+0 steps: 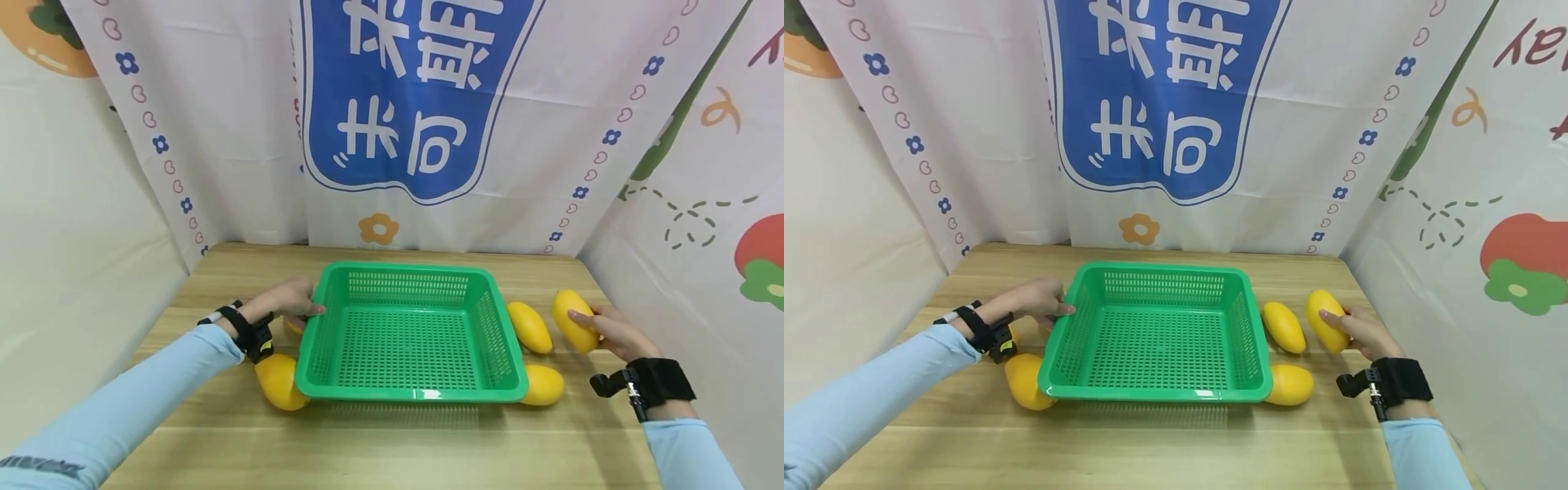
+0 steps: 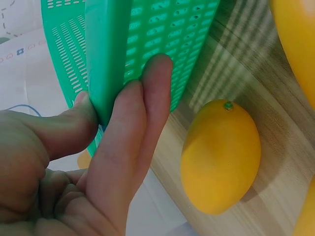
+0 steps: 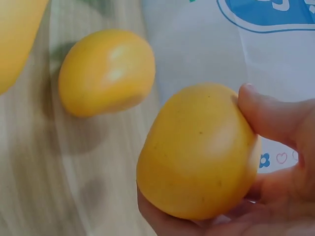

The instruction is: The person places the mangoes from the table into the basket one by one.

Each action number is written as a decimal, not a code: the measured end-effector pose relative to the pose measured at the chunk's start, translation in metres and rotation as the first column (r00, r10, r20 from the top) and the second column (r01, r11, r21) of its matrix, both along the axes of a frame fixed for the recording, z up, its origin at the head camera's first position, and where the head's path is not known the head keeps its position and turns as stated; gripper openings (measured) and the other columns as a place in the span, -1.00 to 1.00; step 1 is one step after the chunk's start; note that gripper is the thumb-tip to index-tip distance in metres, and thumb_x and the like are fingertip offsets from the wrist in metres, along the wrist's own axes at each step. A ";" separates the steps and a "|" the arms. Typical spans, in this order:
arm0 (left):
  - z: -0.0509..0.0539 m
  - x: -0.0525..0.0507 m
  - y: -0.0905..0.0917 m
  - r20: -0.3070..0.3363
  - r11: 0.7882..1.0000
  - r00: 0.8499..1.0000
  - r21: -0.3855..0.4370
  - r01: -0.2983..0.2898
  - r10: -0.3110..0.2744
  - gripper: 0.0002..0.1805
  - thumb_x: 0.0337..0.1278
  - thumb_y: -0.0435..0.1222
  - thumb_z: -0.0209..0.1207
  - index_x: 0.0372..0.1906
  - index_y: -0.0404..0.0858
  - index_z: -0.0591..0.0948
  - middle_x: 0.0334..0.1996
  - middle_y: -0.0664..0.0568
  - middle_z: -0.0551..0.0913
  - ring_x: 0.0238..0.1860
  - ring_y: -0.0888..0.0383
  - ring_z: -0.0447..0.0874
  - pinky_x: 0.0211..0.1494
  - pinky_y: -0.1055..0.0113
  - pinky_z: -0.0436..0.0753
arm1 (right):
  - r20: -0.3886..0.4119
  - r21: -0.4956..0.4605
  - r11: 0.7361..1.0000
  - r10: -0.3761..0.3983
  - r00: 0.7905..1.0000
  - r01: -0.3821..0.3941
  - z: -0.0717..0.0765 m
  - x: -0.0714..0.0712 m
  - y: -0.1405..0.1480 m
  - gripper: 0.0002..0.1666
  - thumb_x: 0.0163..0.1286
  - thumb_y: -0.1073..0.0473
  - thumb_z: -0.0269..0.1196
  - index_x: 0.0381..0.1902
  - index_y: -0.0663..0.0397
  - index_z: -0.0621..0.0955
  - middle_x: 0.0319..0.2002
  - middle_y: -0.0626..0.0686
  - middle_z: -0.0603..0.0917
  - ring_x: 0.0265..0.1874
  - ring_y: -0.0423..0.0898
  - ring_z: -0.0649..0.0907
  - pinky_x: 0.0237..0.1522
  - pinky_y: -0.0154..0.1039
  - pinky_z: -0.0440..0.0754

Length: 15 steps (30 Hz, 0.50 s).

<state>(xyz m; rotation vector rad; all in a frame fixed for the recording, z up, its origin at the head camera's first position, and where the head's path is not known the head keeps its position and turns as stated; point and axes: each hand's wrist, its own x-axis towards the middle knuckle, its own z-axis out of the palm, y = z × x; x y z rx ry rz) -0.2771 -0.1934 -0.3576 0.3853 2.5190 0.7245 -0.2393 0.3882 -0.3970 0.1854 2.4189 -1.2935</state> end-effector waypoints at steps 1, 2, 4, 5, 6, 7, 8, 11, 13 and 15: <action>0.000 0.001 0.000 0.001 1.000 1.000 0.004 -0.002 0.002 -0.78 0.38 -0.36 0.16 -0.35 -0.44 0.64 -0.52 -0.08 0.71 -0.60 0.22 0.65 -0.39 0.32 0.75 | -0.005 -0.012 1.000 0.003 1.000 -0.003 0.000 -0.001 -0.001 -0.06 0.55 -0.23 0.01 0.43 0.49 0.06 0.11 0.27 0.40 0.03 0.09 0.44 -0.02 -0.16 0.61; 0.000 0.001 0.000 0.001 1.000 1.000 0.004 -0.005 0.005 -0.78 0.38 -0.36 0.16 -0.35 -0.44 0.64 -0.51 -0.09 0.71 -0.59 0.21 0.65 -0.39 0.32 0.76 | -0.014 -0.024 1.000 0.009 1.000 -0.010 0.001 -0.002 -0.002 -0.08 0.55 -0.21 0.02 0.43 0.47 0.08 0.10 0.26 0.41 0.02 0.08 0.45 -0.02 -0.16 0.61; -0.001 0.002 0.000 0.004 1.000 1.000 0.000 -0.012 0.012 -0.78 0.38 -0.35 0.16 -0.35 -0.44 0.64 -0.51 -0.09 0.71 -0.58 0.20 0.67 -0.40 0.35 0.75 | -0.025 -0.034 0.999 0.021 0.999 -0.022 0.002 -0.003 -0.003 -0.12 0.56 -0.19 0.03 0.42 0.46 0.10 0.08 0.23 0.43 -0.01 0.04 0.47 -0.03 -0.16 0.61; -0.001 0.003 -0.001 0.003 1.000 1.000 0.001 -0.007 0.007 -0.78 0.39 -0.35 0.15 -0.35 -0.44 0.64 -0.50 -0.10 0.72 -0.58 0.18 0.68 -0.40 0.34 0.75 | -0.029 -0.034 0.999 0.026 0.999 -0.027 0.003 -0.003 -0.004 -0.12 0.56 -0.19 0.03 0.41 0.46 0.11 0.06 0.21 0.44 -0.03 0.03 0.47 -0.04 -0.17 0.61; -0.001 0.003 -0.001 0.003 1.000 1.000 0.000 -0.005 0.005 -0.77 0.39 -0.35 0.15 -0.35 -0.45 0.64 -0.50 -0.10 0.72 -0.57 0.17 0.69 -0.42 0.36 0.74 | -0.033 -0.034 0.999 0.027 0.999 -0.029 0.004 -0.003 -0.006 -0.12 0.56 -0.18 0.03 0.41 0.47 0.11 0.05 0.20 0.45 -0.04 0.01 0.48 -0.04 -0.17 0.61; -0.001 0.003 0.000 0.001 1.000 1.000 -0.003 -0.006 0.006 -0.77 0.39 -0.35 0.15 -0.36 -0.44 0.64 -0.51 -0.10 0.72 -0.57 0.16 0.70 -0.41 0.36 0.74 | -0.036 -0.037 0.999 0.028 0.999 -0.029 0.006 -0.003 -0.007 -0.12 0.56 -0.18 0.03 0.41 0.48 0.11 0.05 0.20 0.46 -0.05 -0.01 0.49 -0.04 -0.17 0.62; -0.002 0.004 0.000 0.000 1.000 1.000 -0.001 -0.008 0.008 -0.77 0.39 -0.35 0.15 -0.37 -0.44 0.64 -0.51 -0.10 0.72 -0.56 0.16 0.70 -0.42 0.38 0.73 | -0.041 -0.038 0.999 0.031 0.999 -0.033 0.008 -0.003 -0.009 -0.12 0.57 -0.17 0.02 0.41 0.49 0.09 0.05 0.20 0.46 -0.05 -0.01 0.50 -0.04 -0.17 0.62; -0.001 0.005 0.001 -0.012 1.000 1.000 0.006 -0.001 0.001 -0.76 0.39 -0.36 0.15 -0.37 -0.46 0.64 -0.52 -0.11 0.72 -0.58 0.18 0.69 -0.44 0.38 0.73 | -0.057 -0.022 0.999 0.040 0.998 -0.041 0.016 -0.004 -0.014 -0.08 0.57 -0.18 0.01 0.44 0.50 0.04 0.06 0.22 0.46 -0.06 -0.03 0.50 -0.05 -0.18 0.61; 0.000 0.005 0.001 -0.016 1.000 1.000 0.006 -0.009 0.009 -0.76 0.39 -0.36 0.15 -0.37 -0.46 0.64 -0.53 -0.10 0.71 -0.61 0.22 0.66 -0.46 0.41 0.71 | -0.068 -0.015 0.999 0.048 0.997 -0.049 0.021 -0.006 -0.017 -0.07 0.57 -0.18 0.01 0.45 0.49 0.03 0.07 0.24 0.45 -0.06 -0.02 0.50 -0.06 -0.18 0.60; 0.001 0.005 0.001 -0.022 1.000 1.000 0.002 -0.008 0.008 -0.76 0.39 -0.36 0.15 -0.37 -0.46 0.64 -0.54 -0.10 0.71 -0.63 0.24 0.64 -0.48 0.43 0.70 | -0.077 0.002 0.998 0.062 0.995 -0.062 0.026 -0.007 -0.021 -0.07 0.56 -0.20 0.02 0.46 0.47 0.03 0.07 0.23 0.44 -0.07 -0.03 0.49 -0.07 -0.19 0.58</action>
